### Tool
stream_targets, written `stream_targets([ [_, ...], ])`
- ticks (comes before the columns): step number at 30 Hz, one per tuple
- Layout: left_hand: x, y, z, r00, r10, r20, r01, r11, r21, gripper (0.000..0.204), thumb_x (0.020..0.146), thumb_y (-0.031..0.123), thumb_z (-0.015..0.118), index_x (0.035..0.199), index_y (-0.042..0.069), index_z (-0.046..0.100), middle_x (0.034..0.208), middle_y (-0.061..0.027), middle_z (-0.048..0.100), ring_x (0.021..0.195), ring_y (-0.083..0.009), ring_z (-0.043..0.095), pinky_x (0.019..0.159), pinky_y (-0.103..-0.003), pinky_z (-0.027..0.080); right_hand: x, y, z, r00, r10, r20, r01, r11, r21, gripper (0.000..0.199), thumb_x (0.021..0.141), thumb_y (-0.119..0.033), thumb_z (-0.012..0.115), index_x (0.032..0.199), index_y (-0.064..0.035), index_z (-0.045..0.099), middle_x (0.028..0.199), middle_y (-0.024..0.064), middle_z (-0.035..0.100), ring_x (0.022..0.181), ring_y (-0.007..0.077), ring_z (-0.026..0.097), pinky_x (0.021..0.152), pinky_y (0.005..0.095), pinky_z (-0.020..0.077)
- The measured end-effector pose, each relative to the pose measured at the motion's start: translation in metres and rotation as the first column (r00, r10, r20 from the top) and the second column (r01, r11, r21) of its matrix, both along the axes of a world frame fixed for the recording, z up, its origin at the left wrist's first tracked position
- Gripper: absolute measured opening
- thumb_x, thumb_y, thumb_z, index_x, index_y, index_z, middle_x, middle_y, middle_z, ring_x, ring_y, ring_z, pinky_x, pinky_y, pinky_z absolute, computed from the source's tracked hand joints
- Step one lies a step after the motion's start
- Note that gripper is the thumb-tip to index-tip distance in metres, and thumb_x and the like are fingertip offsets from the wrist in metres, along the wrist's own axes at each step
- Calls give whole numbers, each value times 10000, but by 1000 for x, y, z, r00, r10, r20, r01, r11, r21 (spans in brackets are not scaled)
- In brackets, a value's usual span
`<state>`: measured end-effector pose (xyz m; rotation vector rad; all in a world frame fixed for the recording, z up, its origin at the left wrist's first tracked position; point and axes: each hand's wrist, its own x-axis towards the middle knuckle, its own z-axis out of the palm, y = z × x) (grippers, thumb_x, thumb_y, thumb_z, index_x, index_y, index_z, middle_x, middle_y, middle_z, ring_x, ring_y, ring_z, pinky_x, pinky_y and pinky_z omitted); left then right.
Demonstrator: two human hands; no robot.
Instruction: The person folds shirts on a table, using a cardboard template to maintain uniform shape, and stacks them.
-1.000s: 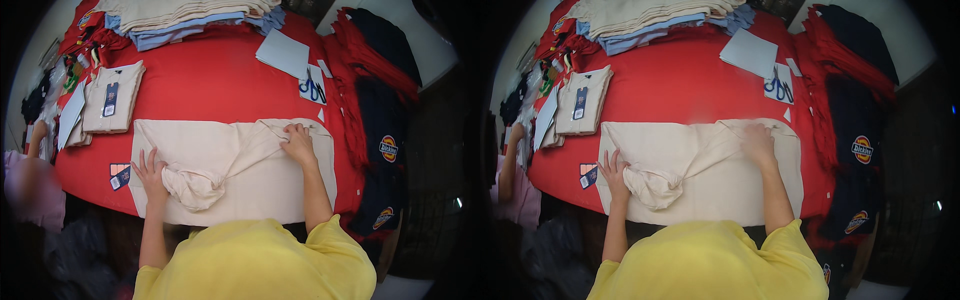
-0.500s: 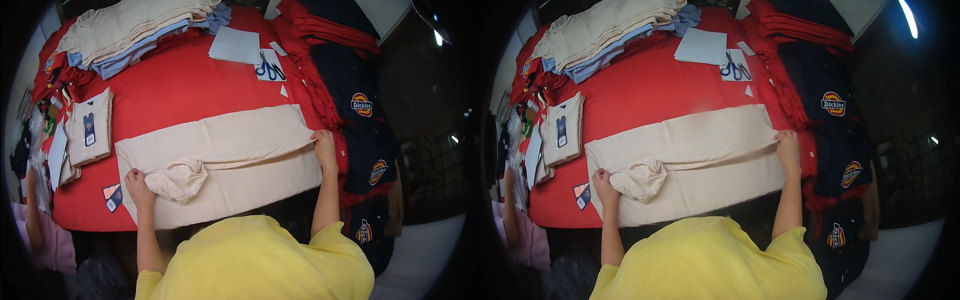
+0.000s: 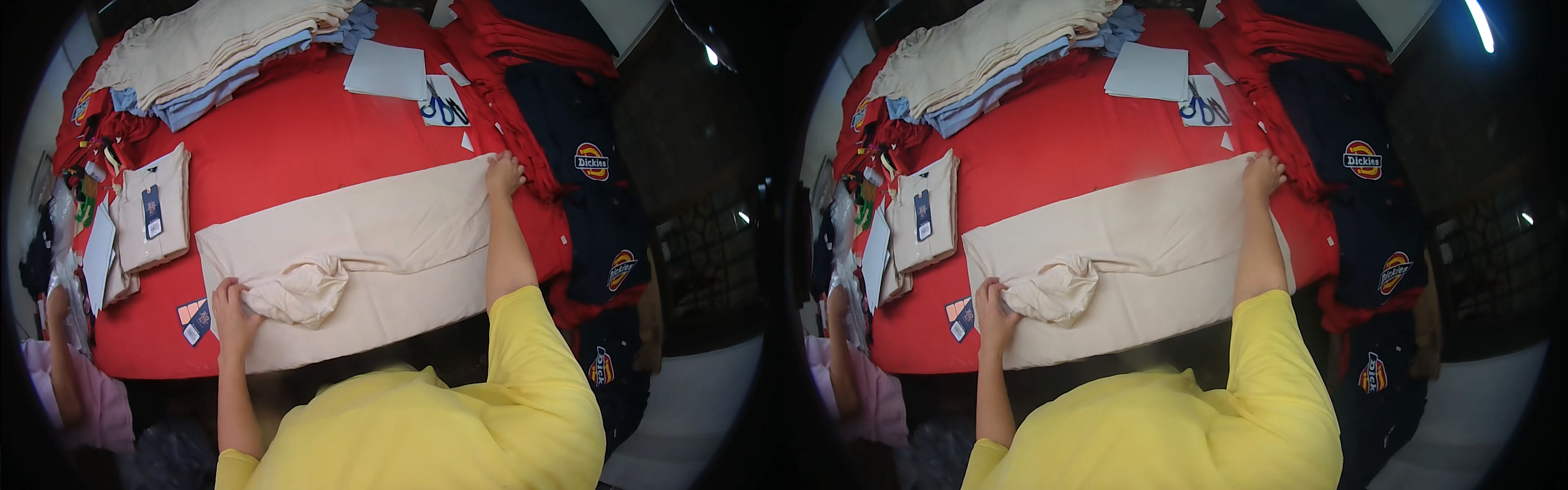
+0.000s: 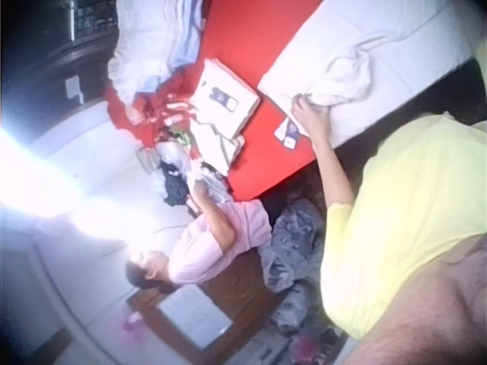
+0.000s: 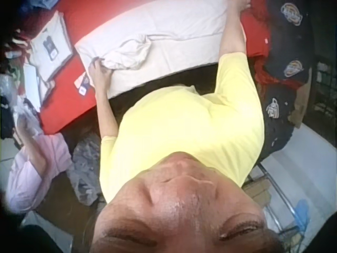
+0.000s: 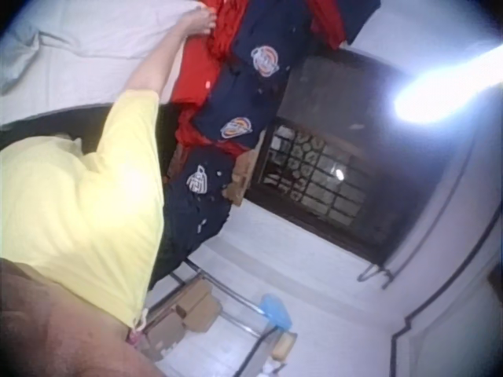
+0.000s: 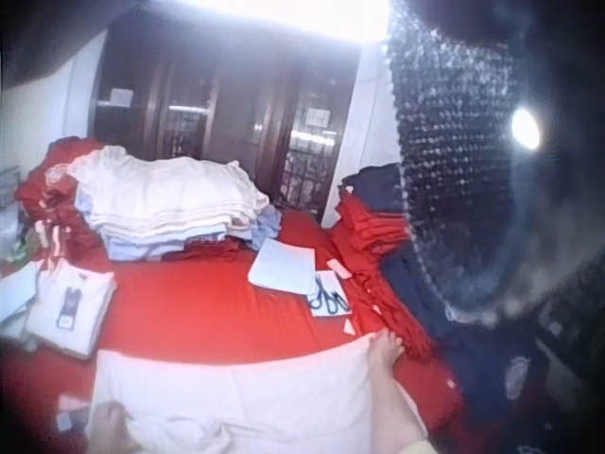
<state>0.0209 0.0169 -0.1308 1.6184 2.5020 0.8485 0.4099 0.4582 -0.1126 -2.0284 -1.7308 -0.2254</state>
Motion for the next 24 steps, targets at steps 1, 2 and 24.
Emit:
stream_targets([
  [1,0,0,-1,1000,-1,-9,1,1000,6,530,593,113,796,1039,32,521,1243,-176,469,1153,-367,430,988,-448,363,-1,-3,3,999,27,-18,-27,1000,10,225,936,-277,554,1070,-106,613,1128,123,601,1076,340,534,883,519,415],
  [2,1,0,-1,1000,-5,-17,5,1000,12,521,596,114,796,1029,23,521,1240,-183,468,1151,-370,431,988,-448,364,0,-6,7,998,52,-35,-51,998,21,219,939,-277,547,1058,-105,612,1133,122,596,1083,341,528,887,525,410],
  [24,-4,-11,-26,1000,24,-4,-23,983,181,315,573,14,719,807,-16,510,1157,-199,483,1097,-409,458,1059,-513,333,-169,-314,21,245,936,-254,-968,219,-126,457,804,-167,684,1242,-94,578,1224,143,543,1160,341,462,1010,437,364],
])
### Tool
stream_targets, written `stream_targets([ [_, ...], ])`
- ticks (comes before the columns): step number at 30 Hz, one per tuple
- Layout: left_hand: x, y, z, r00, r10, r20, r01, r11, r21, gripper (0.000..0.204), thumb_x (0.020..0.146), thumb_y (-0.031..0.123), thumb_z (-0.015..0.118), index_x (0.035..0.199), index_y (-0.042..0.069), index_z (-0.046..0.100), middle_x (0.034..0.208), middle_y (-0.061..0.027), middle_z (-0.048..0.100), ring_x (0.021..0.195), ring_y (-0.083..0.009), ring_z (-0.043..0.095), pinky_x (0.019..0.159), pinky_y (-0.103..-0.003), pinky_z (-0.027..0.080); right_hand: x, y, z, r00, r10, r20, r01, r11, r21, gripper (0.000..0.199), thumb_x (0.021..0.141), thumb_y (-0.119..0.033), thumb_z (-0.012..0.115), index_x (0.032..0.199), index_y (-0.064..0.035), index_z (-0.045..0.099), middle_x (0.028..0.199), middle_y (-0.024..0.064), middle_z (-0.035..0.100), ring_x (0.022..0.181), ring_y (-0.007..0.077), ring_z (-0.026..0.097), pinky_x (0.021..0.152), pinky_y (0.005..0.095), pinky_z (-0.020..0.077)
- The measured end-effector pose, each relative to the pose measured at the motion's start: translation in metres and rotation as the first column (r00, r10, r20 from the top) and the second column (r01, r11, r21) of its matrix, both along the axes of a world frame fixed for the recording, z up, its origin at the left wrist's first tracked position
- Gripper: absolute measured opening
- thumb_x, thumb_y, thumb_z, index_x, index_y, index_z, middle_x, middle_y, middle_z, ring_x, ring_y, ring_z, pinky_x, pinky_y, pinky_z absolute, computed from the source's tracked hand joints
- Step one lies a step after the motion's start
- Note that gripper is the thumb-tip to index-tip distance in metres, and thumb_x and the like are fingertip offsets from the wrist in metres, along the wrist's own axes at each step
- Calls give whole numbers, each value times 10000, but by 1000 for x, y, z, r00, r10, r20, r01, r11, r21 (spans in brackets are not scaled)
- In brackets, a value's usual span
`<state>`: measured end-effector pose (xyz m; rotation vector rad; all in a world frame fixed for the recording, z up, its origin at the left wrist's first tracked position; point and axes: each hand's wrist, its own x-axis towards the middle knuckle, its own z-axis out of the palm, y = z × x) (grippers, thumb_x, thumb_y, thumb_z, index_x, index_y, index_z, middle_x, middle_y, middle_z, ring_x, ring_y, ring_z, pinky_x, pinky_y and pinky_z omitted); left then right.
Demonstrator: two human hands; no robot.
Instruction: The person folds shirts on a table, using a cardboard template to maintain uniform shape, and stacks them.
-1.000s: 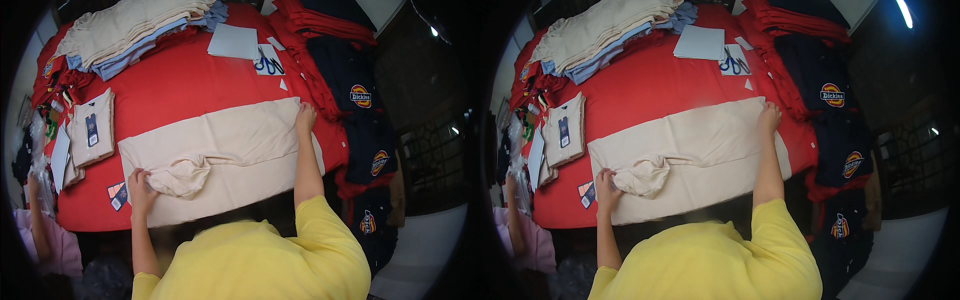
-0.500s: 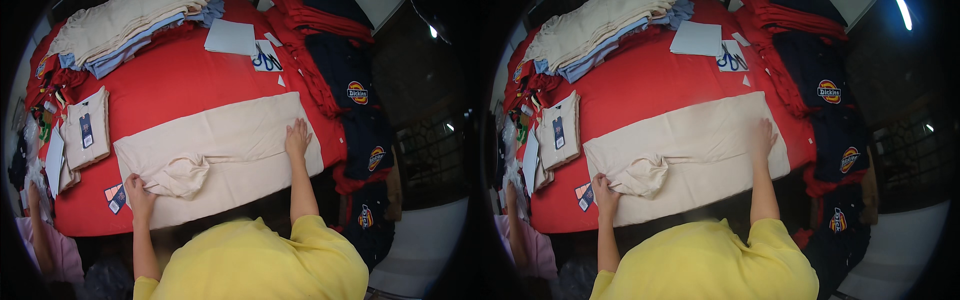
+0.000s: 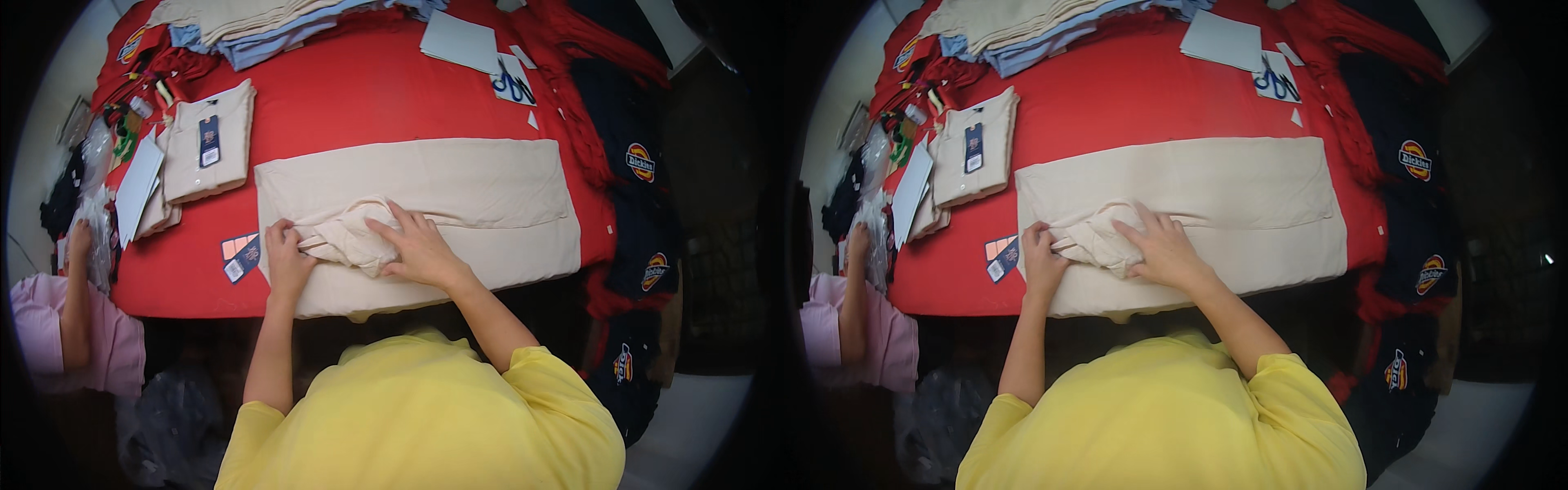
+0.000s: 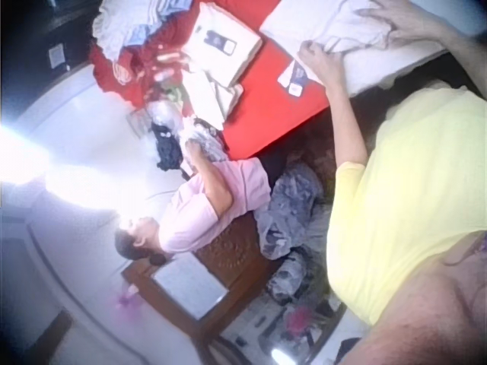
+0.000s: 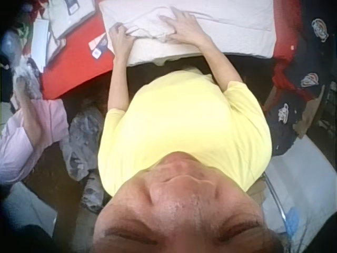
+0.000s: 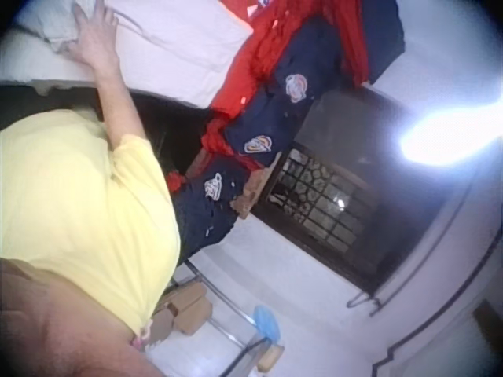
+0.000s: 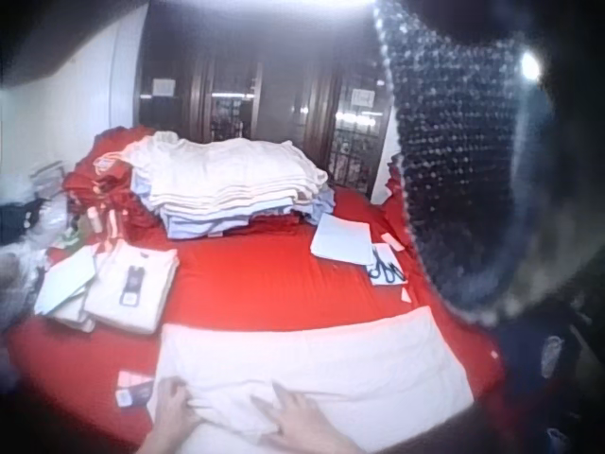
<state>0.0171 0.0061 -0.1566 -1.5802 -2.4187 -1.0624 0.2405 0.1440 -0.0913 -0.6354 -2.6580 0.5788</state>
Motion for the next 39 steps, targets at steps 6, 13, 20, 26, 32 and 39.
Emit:
stream_targets([
  [6,0,0,-3,1000,-1,12,0,999,54,325,605,38,726,843,-3,508,1131,-189,493,1071,-414,460,1047,-517,331,21,-44,27,947,298,119,-308,948,79,170,766,-125,659,934,-112,638,900,55,588,943,281,513,871,420,394],
  [13,-14,-5,-4,997,-33,-76,30,999,-35,426,655,163,766,969,17,518,1130,-167,511,1107,-385,447,975,-451,380,38,-32,88,953,270,-138,-278,599,-751,189,927,-170,566,1062,-63,646,926,99,650,885,198,605,842,326,470],
  [20,-25,5,46,994,-108,27,110,922,-372,701,587,253,869,1164,25,542,1202,-143,523,1154,-350,448,993,-421,405,130,66,-10,849,-472,239,522,673,-524,283,928,-250,537,935,4,663,805,110,681,704,161,654,652,252,504],
  [26,-20,-1,49,991,-95,89,118,945,-305,812,557,219,886,1233,20,481,1220,-137,519,1164,-346,452,996,-413,413,121,-45,-44,808,251,533,264,654,-709,470,915,-333,601,1200,40,579,1002,183,688,920,248,668,822,332,521],
  [32,-24,-5,40,993,-94,67,111,940,-322,687,593,258,870,1139,30,522,1215,-120,515,1151,-337,461,948,-403,425,61,-97,-192,983,-148,108,134,179,-975,777,814,-400,731,1388,22,422,1376,183,498,1261,270,459,1064,314,326],
  [39,-61,-6,41,888,-94,450,248,922,-297,486,917,422,549,1117,-18,595,1202,-146,572,1177,-309,489,991,-370,396,42,-83,-83,729,610,311,69,386,-920,501,917,-469,583,1062,-1,692,1081,102,681,1052,200,582,987,291,382],
])
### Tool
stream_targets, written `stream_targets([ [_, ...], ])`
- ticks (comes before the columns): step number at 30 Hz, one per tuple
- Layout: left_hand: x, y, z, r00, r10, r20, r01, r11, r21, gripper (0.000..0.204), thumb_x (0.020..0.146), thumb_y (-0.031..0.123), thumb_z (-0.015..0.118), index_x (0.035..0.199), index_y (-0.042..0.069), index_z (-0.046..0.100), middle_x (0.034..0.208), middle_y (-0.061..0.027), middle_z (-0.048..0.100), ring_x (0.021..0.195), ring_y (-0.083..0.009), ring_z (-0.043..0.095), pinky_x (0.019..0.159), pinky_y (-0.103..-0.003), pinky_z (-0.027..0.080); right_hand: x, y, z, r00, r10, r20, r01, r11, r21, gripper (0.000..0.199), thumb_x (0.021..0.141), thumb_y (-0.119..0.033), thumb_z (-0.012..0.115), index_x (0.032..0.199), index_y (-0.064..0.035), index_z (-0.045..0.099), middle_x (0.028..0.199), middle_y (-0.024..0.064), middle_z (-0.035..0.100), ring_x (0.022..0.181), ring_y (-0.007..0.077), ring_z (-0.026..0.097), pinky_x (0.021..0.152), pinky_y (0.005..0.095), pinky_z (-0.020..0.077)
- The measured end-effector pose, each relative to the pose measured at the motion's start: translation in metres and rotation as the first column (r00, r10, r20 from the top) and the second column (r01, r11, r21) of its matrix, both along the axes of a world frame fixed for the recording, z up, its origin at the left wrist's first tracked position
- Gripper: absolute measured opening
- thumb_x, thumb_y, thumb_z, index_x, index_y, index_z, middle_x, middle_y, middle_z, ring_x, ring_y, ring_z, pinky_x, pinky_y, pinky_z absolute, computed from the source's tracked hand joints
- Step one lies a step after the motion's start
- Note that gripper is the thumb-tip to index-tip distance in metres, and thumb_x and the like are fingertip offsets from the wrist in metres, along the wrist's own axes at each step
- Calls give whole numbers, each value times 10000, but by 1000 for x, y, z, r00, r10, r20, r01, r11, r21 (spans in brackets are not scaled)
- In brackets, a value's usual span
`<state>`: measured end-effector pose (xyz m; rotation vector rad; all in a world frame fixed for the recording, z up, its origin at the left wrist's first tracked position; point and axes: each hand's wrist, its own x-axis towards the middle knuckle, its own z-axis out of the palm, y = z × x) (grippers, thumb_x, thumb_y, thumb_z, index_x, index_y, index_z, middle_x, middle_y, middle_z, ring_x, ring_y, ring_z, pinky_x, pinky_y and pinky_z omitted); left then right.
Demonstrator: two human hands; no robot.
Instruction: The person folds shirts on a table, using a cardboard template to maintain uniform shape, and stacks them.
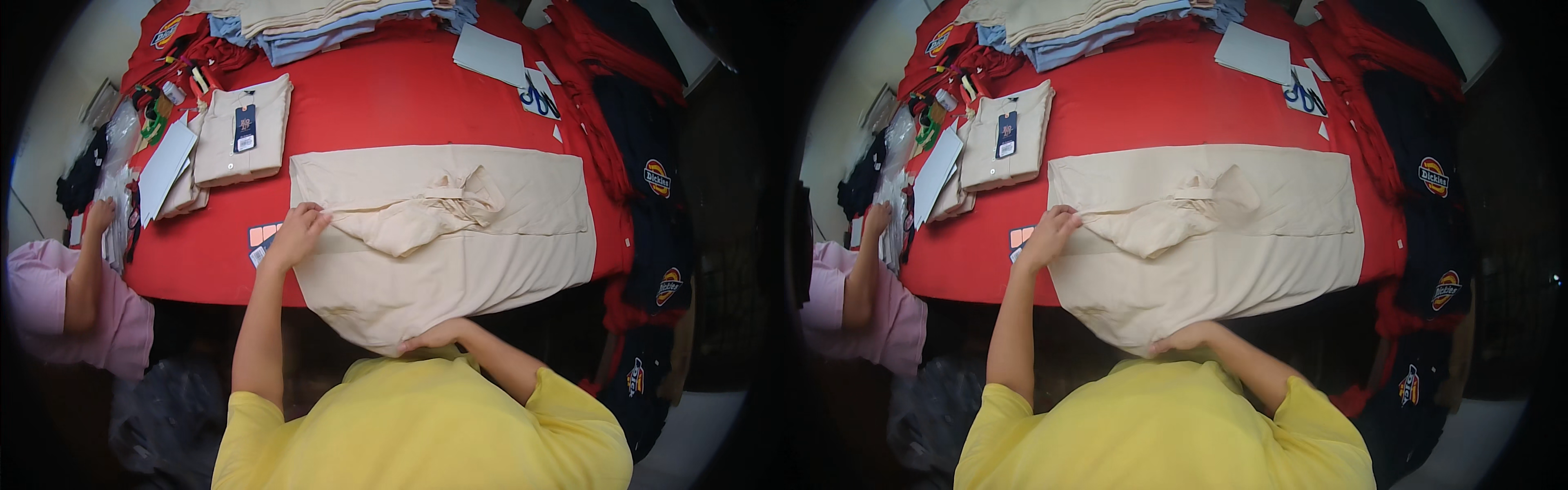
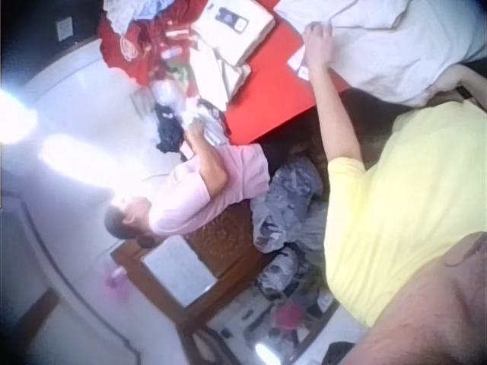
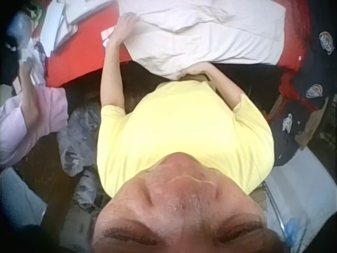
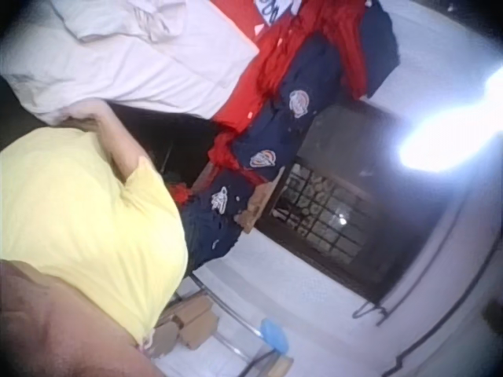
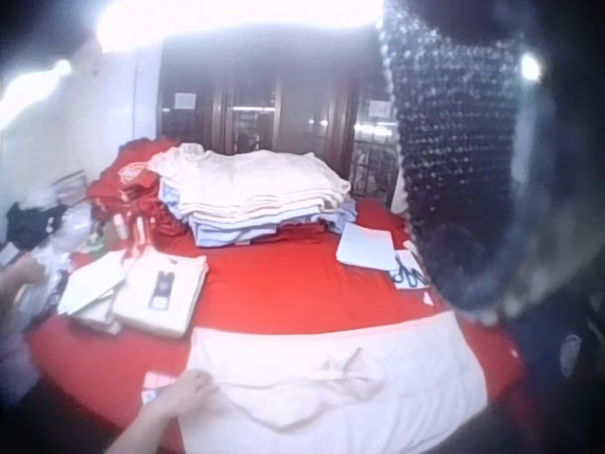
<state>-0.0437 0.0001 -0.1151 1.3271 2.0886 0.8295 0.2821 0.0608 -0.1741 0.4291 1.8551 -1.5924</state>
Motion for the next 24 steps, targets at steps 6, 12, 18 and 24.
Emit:
stream_targets([
  [6,-15,16,17,970,114,214,-92,990,-110,806,972,610,237,1001,-65,677,1085,-194,652,1094,-327,577,993,-362,387,-87,120,72,765,-621,-170,85,358,-930,566,1003,-482,388,1174,31,554,1053,152,660,903,289,653,760,378,526],
  [12,-27,17,-9,984,176,-43,-179,980,-92,591,920,515,474,957,-46,658,921,-197,652,870,-399,595,805,-422,442,-90,125,111,188,-969,-160,636,244,-732,621,989,-471,410,1372,18,389,1335,166,501,1111,251,571,716,285,498],
  [18,19,25,-16,820,332,-467,-244,940,240,404,829,296,665,1034,-44,589,1107,-211,584,974,-437,585,796,-477,482,87,64,49,520,-341,-783,839,30,543,351,816,-44,584,1167,-56,577,1153,136,551,1051,359,523,903,422,410],
  [24,28,46,5,803,253,-540,-291,957,15,379,859,262,646,1050,-59,577,1144,-210,551,973,-434,579,798,-479,481,173,59,4,641,-373,-671,533,-412,739,515,660,-38,686,1153,-86,547,1186,138,475,1063,356,456,912,493,358],
])
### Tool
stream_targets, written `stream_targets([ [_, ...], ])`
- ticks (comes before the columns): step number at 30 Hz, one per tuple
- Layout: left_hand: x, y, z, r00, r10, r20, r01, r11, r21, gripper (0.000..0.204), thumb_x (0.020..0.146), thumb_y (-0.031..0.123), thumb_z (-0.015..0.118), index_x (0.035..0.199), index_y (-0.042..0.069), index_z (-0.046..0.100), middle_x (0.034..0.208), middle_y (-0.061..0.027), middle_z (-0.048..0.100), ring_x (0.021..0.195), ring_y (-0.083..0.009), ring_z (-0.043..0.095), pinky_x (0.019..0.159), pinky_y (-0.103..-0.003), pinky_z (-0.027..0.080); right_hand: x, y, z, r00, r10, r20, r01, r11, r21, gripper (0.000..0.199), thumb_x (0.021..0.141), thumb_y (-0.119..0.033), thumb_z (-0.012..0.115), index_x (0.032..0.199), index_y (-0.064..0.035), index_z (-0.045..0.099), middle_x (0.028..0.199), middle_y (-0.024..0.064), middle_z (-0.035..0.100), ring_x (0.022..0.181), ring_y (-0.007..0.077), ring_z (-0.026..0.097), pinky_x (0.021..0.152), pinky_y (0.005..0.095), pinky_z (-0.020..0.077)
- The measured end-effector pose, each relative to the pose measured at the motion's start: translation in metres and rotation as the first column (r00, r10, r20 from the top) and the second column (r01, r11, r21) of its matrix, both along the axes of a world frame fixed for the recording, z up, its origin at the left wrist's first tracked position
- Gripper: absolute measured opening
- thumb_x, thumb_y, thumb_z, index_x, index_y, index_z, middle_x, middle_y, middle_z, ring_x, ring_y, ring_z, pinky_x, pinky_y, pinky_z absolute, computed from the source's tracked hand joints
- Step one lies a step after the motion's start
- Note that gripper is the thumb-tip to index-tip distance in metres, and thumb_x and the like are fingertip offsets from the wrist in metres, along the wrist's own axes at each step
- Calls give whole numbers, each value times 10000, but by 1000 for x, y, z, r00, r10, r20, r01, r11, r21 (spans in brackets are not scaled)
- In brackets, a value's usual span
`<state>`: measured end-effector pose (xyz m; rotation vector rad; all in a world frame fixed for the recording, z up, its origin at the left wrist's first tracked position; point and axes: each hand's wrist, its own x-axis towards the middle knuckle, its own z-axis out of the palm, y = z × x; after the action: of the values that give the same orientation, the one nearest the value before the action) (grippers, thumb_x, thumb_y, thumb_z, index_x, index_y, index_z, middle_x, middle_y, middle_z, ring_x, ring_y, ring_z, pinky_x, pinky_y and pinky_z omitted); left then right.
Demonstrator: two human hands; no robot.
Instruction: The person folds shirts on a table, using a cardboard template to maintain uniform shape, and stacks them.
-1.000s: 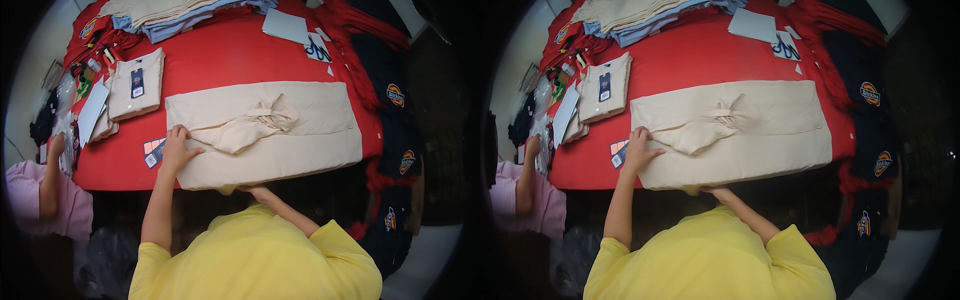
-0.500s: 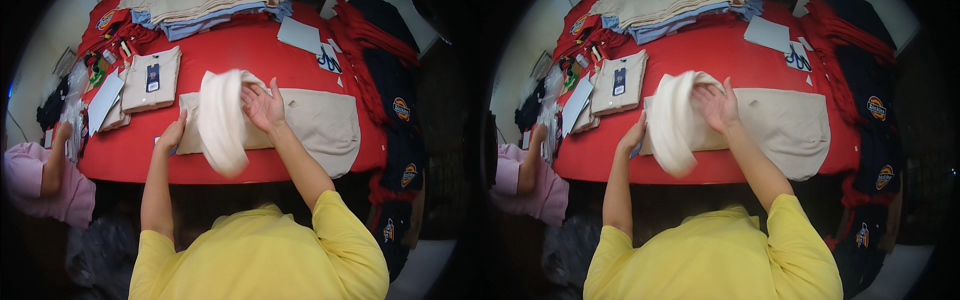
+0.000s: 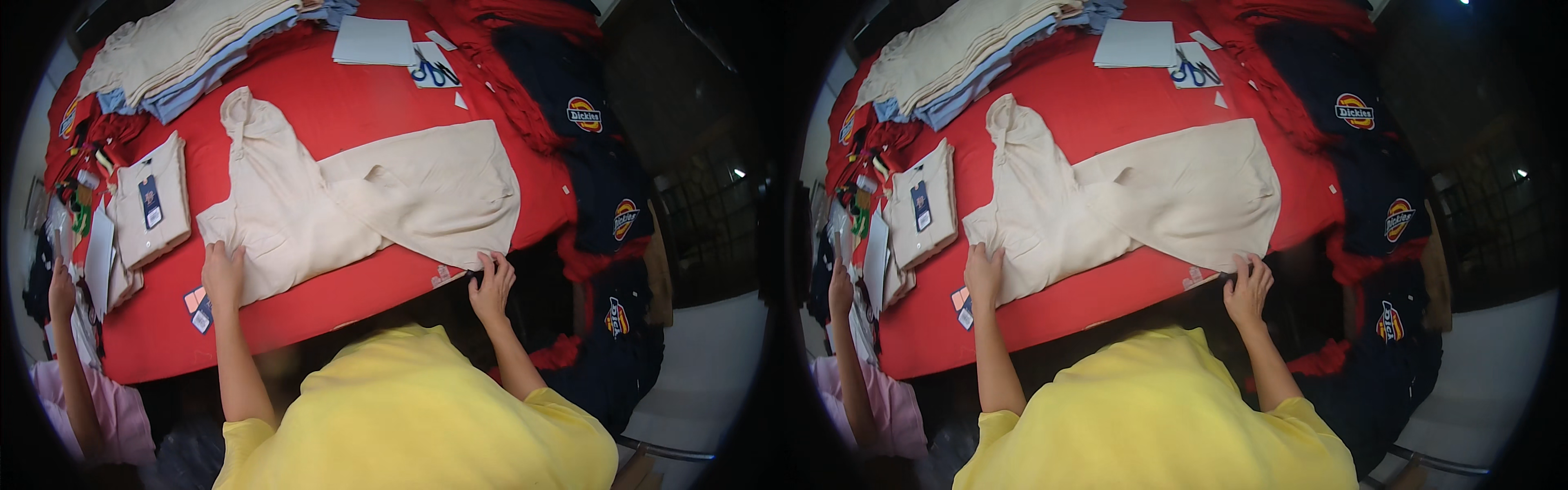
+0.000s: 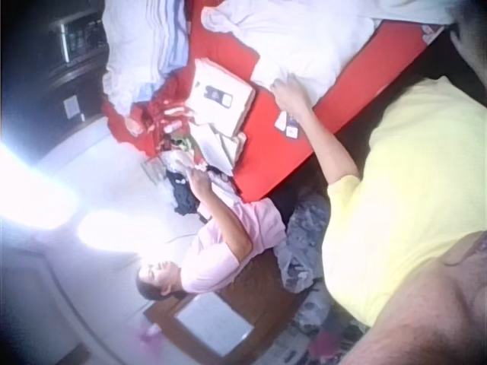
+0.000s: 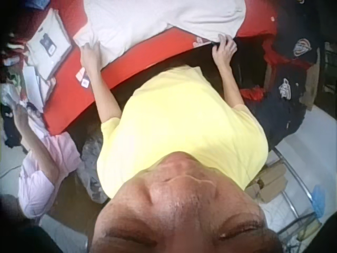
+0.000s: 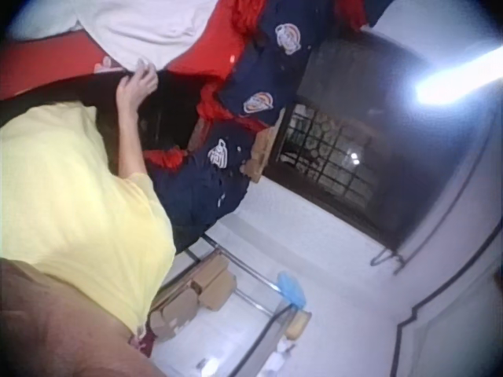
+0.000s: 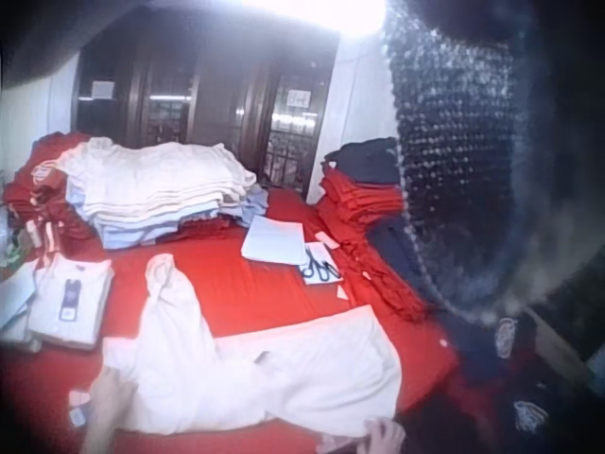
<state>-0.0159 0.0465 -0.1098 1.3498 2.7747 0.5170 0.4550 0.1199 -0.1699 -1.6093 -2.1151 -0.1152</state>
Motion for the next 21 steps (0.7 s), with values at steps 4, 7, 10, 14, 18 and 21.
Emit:
stream_targets([
  [4,-5,6,-21,987,-94,-133,115,980,164,311,885,167,609,1067,-78,547,1135,-223,534,998,-427,549,821,-460,462,31,40,18,971,241,9,-234,950,-205,412,669,-35,699,1061,-78,580,1041,144,533,1012,326,504,881,426,392],
  [7,0,9,-34,1000,-24,-5,24,957,289,253,908,117,564,1080,-60,508,1106,-240,531,998,-440,534,810,-464,445,64,82,61,967,252,-26,-242,891,-385,199,755,-25,625,953,-41,624,912,133,588,959,329,544,847,424,424],
  [10,0,19,-47,995,65,-82,-36,950,309,234,921,135,549,1078,-35,511,1070,-223,542,972,-435,548,778,-476,450,72,163,85,799,2,-601,-280,887,-368,151,841,-33,534,950,-6,635,867,147,648,846,292,624,759,361,476],
  [14,-2,27,-47,984,139,-110,-103,953,286,189,901,90,533,1064,-6,516,1034,-194,548,913,-425,572,718,-486,472,31,283,51,793,-63,-607,7,996,-93,151,879,-57,522,971,-20,637,874,182,657,846,296,650,760,376,485],
  [18,-8,18,-50,982,146,-118,-103,946,309,180,916,86,513,1078,7,526,1004,-194,567,876,-423,584,684,-482,474,-16,318,21,947,-175,-269,202,976,76,176,916,-212,573,992,-53,577,960,197,662,875,418,623,740,496,482],
  [21,-17,21,-54,971,214,-106,-169,929,328,153,931,103,520,1045,4,543,932,-202,600,818,-426,593,665,-474,469,-14,319,18,948,-238,-210,263,960,99,263,917,-336,583,973,-79,568,908,172,673,821,416,632,678,515,475],
])
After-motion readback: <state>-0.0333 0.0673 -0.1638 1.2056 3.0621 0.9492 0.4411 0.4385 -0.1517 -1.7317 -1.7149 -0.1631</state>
